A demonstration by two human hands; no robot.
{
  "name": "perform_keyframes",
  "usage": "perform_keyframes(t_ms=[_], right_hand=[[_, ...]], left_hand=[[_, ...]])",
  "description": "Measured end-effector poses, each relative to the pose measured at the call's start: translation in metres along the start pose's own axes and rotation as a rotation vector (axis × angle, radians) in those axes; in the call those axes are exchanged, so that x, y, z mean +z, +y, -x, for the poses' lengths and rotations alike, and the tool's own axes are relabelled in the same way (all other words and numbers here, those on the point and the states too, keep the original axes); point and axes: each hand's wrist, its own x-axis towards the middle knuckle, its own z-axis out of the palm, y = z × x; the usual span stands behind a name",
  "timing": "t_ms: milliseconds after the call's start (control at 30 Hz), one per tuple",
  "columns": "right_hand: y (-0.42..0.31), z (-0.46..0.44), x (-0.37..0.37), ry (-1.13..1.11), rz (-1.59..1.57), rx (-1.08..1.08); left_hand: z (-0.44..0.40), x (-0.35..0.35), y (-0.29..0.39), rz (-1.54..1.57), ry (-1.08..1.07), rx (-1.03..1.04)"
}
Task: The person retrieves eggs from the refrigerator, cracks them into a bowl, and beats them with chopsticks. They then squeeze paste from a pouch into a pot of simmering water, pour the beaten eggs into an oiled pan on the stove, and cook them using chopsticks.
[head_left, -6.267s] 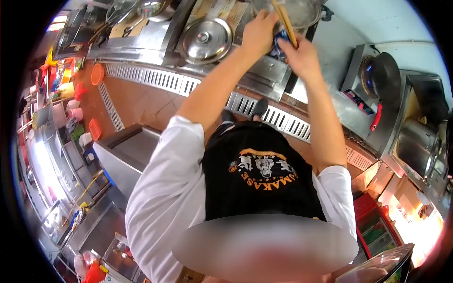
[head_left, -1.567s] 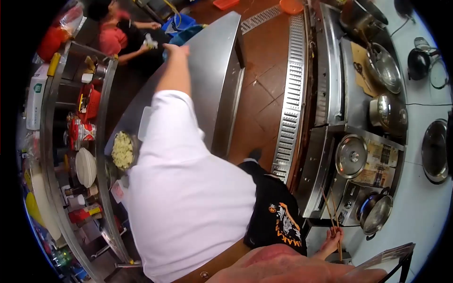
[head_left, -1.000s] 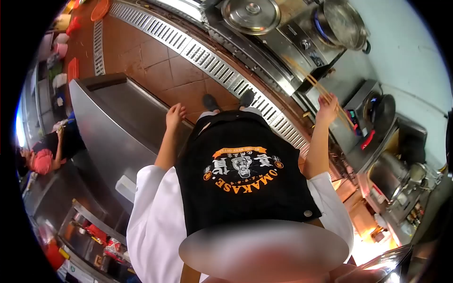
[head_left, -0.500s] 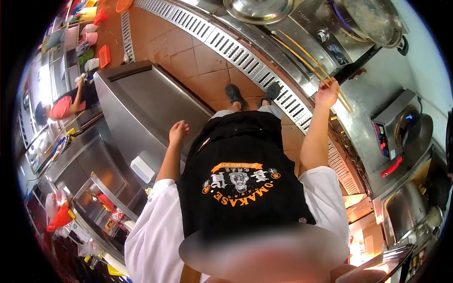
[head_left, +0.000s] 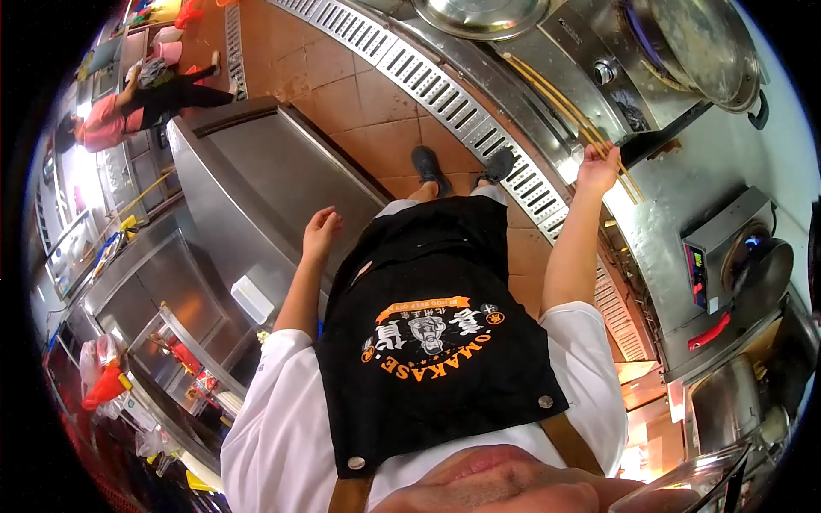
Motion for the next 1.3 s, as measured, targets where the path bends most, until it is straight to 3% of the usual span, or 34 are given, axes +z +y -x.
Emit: perform_keyframes(t_ms=[500, 700, 1300], right_hand=[[-0.035, -0.003, 0.014, -0.124, -0.050, -0.027], [-0.062, 0.011, 0.027, -0.198, 0.137, -0.147], [-0.013, -0.015, -0.008, -0.112, -0.002, 0.010]], left_hand=[[-0.007, -0.010, -0.023, -0.108, 0.045, -0.014], [-0.016, -0.001, -0.008, -0.082, 0.001, -0.052], [-0.019, -0.023, -0.029, -0.186, 0.039, -0.034]])
